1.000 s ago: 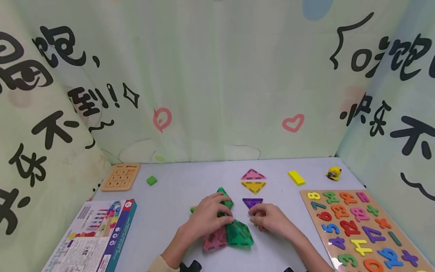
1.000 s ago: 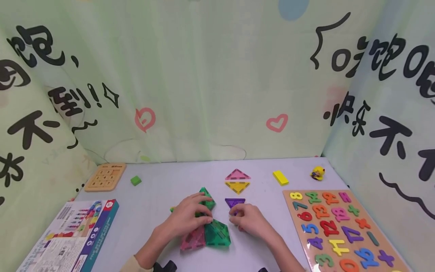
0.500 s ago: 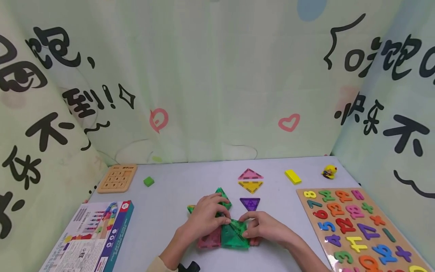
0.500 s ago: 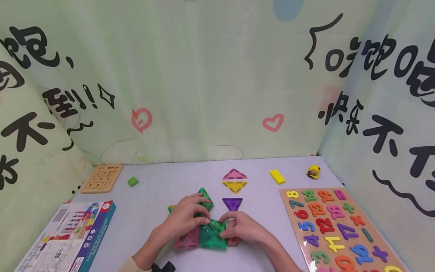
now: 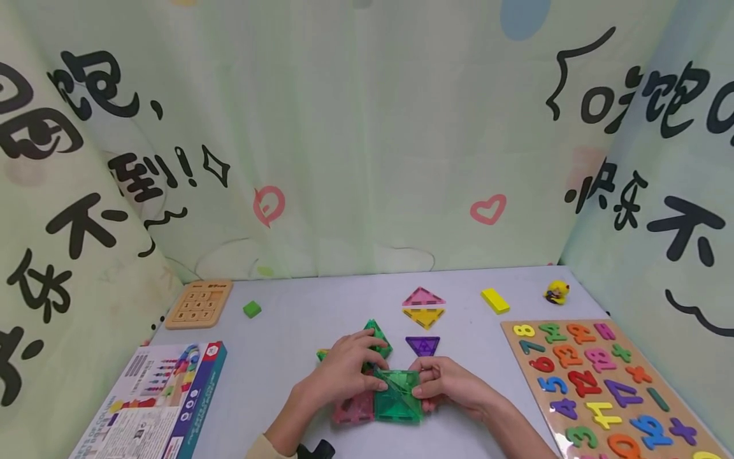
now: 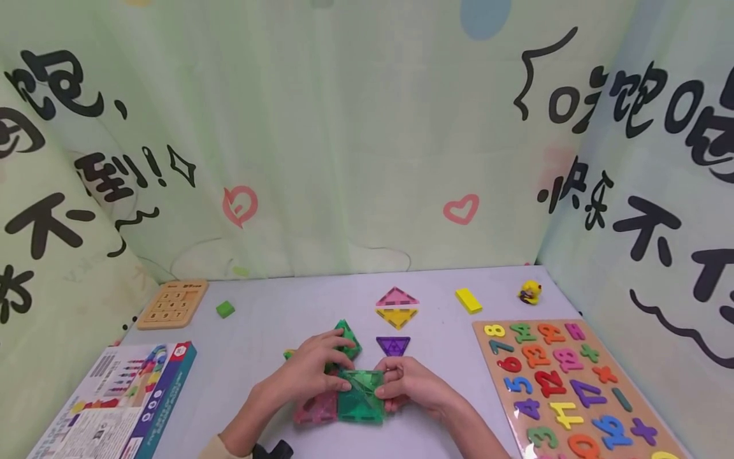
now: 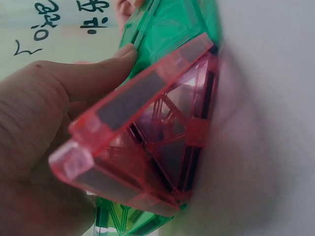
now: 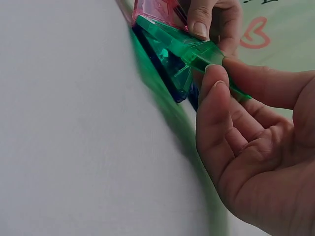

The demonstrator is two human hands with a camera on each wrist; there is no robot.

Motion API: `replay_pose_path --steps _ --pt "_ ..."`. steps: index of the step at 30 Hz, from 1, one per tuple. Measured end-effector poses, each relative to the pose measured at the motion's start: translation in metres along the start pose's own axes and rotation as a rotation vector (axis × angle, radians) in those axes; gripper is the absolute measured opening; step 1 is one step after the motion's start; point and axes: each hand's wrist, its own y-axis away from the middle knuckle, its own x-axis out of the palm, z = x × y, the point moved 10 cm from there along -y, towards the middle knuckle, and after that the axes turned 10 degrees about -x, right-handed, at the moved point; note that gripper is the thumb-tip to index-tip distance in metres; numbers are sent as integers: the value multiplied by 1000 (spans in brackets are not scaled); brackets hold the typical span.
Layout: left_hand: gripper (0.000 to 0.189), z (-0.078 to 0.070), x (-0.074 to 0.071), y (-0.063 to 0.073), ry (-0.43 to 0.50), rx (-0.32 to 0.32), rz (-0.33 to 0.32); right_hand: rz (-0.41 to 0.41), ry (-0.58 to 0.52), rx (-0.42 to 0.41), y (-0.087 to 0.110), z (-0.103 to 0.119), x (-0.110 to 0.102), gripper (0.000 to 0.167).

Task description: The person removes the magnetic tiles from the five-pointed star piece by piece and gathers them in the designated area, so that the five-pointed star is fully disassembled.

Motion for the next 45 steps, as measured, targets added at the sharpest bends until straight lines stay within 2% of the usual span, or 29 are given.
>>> replay_pose_path --steps 5,8,12,16,19,26,30,33,40,45 --pt "11 1 0 0 31 11 17 -10 17 -20 1 9 -3 33" --pt "9 1 -1 0 51 18 20 -71 107 -45 4 21 -18 39" --pt "11 1 0 0 57 14 25 -240 289 -68 12 37 -55 44" --pt "10 0 0 1 41 9 23 -461 439 -58 24 47 -99 42" --pt "10 0 0 2 37 2 21 -588 539 -42 31 51 -128 40" --pt "11 1 0 2 35 6 19 -754 815 -18 30 56 -172 36" --pt "10 0 0 2 32 14 18 -858 918 -38 27 60 -186 33" --pt "10 0 1 1 27 13 17 -885 976 -34 25 62 -191 34" --pt "10 0 2 1 18 8 11 -853 1038 -15 17 63 -190 35" --pt "9 1 1 1 16 3 12 -843 1035 -97 19 67 -173 29"
